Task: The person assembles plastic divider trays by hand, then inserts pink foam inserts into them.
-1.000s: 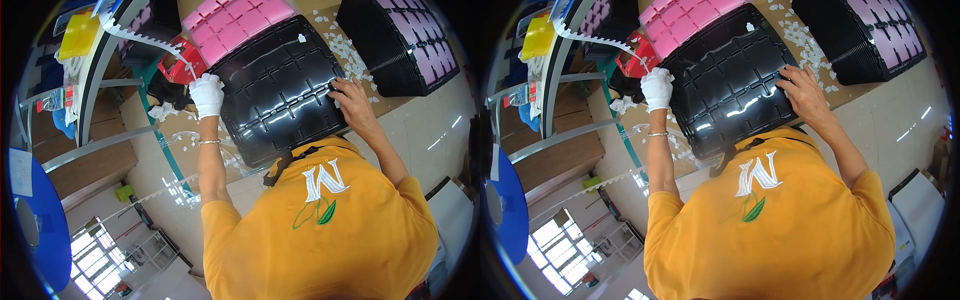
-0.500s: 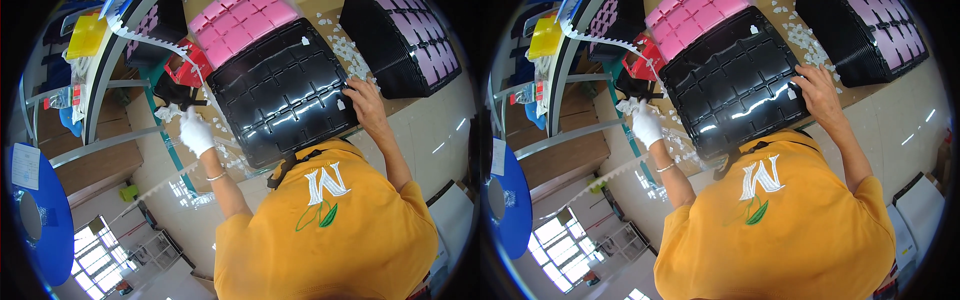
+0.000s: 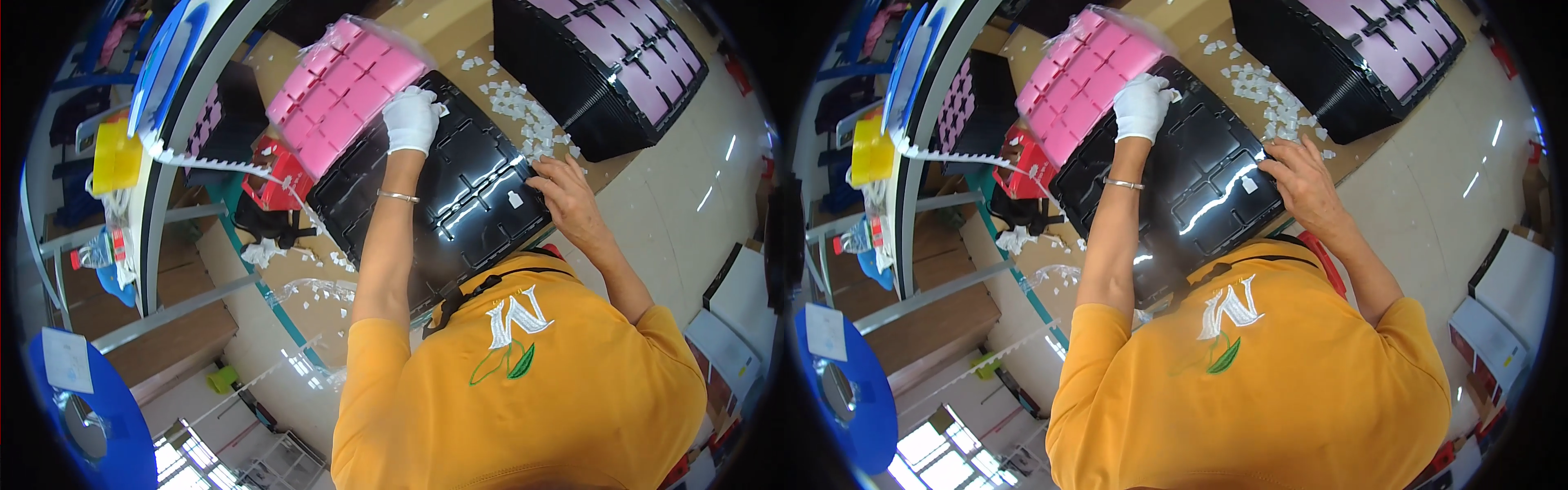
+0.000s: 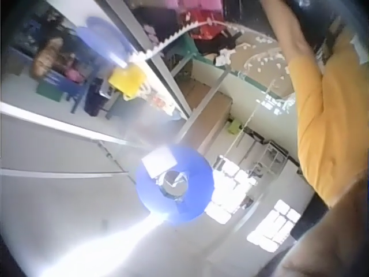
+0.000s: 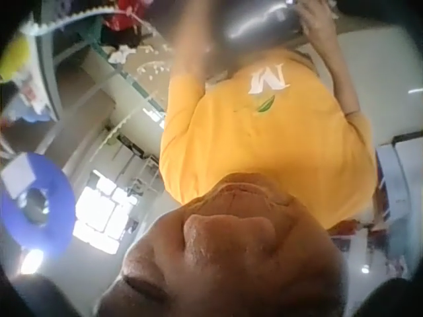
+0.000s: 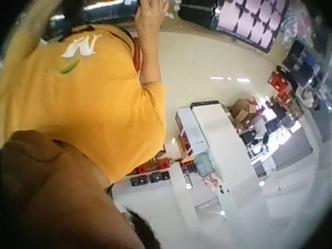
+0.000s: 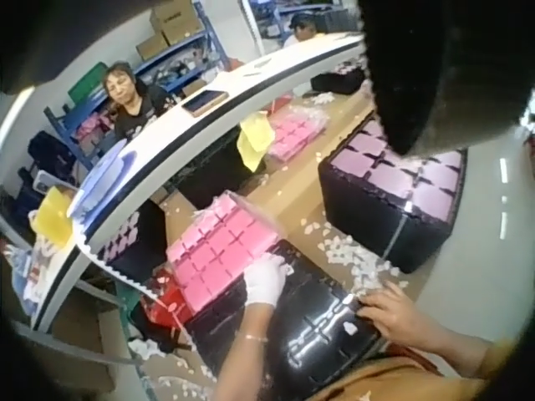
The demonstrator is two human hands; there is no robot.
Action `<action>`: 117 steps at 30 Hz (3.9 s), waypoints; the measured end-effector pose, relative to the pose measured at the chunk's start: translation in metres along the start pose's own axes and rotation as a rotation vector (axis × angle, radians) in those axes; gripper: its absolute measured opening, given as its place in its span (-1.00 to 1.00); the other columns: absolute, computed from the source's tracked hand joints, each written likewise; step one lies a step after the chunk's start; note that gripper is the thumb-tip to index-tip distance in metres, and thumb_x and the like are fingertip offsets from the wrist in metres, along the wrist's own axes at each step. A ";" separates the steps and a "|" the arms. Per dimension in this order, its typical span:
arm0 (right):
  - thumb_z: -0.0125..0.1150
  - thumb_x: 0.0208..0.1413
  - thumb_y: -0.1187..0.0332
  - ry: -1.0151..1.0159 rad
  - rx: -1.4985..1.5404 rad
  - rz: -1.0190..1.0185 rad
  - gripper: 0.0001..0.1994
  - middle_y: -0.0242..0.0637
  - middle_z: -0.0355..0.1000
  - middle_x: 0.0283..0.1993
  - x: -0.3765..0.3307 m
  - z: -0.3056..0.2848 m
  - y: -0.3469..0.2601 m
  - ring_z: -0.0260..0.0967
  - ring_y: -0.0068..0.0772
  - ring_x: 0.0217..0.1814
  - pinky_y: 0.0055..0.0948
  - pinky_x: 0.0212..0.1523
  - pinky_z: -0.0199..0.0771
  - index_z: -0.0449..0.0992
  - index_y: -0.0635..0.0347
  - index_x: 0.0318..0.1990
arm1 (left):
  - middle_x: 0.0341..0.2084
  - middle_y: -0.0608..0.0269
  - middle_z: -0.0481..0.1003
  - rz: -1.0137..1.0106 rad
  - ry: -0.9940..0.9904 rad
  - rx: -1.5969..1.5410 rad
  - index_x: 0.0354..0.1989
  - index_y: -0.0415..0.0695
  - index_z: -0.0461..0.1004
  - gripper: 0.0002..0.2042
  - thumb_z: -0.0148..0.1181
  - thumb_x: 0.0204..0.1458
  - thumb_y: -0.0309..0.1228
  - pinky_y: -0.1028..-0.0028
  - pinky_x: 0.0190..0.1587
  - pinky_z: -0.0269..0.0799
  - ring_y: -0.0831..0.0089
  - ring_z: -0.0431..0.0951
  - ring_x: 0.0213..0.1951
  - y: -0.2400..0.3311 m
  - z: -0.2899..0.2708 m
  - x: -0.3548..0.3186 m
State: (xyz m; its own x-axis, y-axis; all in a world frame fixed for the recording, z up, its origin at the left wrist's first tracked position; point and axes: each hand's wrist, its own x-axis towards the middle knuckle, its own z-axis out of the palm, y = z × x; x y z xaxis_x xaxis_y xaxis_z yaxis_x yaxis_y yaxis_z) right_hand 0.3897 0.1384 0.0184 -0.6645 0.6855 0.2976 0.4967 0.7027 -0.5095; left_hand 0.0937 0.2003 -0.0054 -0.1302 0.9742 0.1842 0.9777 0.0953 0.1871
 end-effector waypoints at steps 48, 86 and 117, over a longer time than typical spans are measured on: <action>0.23 -0.04 0.42 -0.324 -0.067 -0.127 -0.89 -0.25 0.33 -0.31 0.022 0.021 0.002 0.31 -0.24 -0.14 -0.30 -0.13 0.29 0.49 0.18 -0.33 | -0.30 0.07 0.52 -0.015 -0.099 -0.114 -0.28 -0.06 0.55 -0.81 0.11 -0.01 -0.30 0.24 -0.10 0.38 0.12 0.51 -0.17 0.005 0.011 0.004; 0.10 -0.08 0.53 -0.325 -0.233 -0.263 -0.98 -0.27 0.31 -0.37 0.036 0.028 0.002 0.30 -0.30 -0.18 -0.34 -0.14 0.27 0.45 0.22 -0.45 | -0.33 0.07 0.52 0.022 -0.074 -0.096 -0.29 -0.04 0.56 -0.82 0.06 -0.01 -0.33 0.20 -0.14 0.42 0.13 0.53 -0.22 0.005 0.011 0.005; 0.13 0.06 0.52 0.234 -0.150 0.079 -0.87 -0.21 0.37 -0.36 0.008 0.000 0.037 0.37 -0.28 -0.30 -0.39 -0.25 0.29 0.43 0.21 -0.21 | -0.32 0.07 0.50 -0.036 -0.079 -0.087 -0.33 -0.08 0.57 -0.87 0.14 -0.05 -0.43 0.23 -0.14 0.44 0.13 0.53 -0.21 -0.005 0.010 0.007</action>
State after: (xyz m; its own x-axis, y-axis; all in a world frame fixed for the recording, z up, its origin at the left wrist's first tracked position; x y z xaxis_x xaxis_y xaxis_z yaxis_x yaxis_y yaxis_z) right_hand 0.4032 0.1699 0.0020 -0.4820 0.7523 0.4492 0.6303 0.6538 -0.4187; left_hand 0.0901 0.2084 -0.0148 -0.1485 0.9839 0.0996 0.9541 0.1160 0.2762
